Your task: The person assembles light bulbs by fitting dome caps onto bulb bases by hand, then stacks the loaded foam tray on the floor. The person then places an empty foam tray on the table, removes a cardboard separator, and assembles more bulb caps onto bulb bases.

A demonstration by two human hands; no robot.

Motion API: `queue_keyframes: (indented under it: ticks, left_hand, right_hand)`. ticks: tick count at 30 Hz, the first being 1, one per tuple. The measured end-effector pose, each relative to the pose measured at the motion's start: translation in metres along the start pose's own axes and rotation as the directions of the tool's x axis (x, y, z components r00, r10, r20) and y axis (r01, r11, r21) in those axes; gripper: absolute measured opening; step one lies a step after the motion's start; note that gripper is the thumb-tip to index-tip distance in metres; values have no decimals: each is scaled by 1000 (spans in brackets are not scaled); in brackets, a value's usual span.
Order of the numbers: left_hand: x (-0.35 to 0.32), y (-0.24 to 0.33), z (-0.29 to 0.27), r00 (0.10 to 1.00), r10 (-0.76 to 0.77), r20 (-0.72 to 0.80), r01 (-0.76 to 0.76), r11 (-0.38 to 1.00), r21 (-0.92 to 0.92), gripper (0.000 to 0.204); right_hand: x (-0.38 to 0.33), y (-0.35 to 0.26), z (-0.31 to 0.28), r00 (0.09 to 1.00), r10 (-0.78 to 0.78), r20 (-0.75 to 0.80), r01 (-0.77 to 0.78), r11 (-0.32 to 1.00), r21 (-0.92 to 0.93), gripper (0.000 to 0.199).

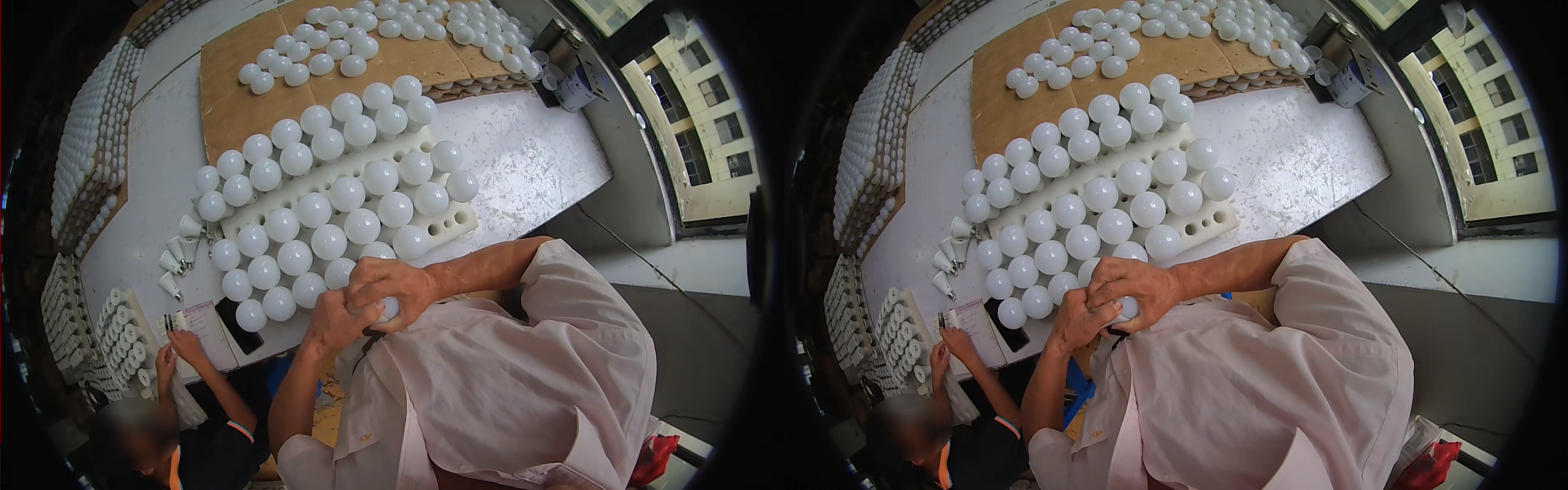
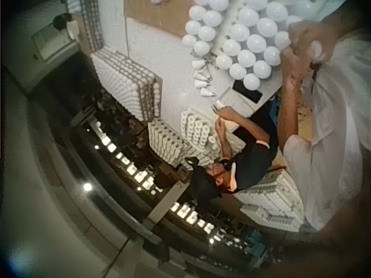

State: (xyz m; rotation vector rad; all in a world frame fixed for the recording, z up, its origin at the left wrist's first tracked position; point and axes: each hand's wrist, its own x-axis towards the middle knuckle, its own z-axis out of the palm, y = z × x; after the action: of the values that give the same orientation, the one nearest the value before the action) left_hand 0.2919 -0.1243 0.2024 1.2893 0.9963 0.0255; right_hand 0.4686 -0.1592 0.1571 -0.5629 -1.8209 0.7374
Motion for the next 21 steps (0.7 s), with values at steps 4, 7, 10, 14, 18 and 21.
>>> queue_keyframes:
  ticks: [4, 7, 10, 14, 18, 21]
  left_hand:
    - [-4, 5, 8, 987, 151, 48, -155, 984, 89, 39]
    - [0, 3, 14, 975, 211, 61, -218, 964, 149, 37]
    - [6, -4, 15, 975, 209, 77, -216, 972, 97, 36]
    - [30, -18, 16, 983, -41, 177, 84, 967, -241, 41]
    - [51, -48, 25, 919, 248, 308, -71, 870, -488, 49]
    - [58, -26, 33, 929, 351, 113, -327, 926, -189, 43]
  right_hand:
    - [-5, -10, 0, 1000, 0, -31, 1, 1000, 20, 33]
    - [-9, -15, -3, 1000, 12, -18, -11, 999, 36, 29]
    - [-14, -16, -2, 997, 58, -45, -59, 998, -12, 26]
    - [-20, -15, -11, 965, 217, -149, -227, 972, -56, 46]
    - [-42, -33, -20, 852, 497, -164, -502, 865, 10, 66]
    - [-70, -43, -48, 796, 461, -393, -517, 855, -44, 65]
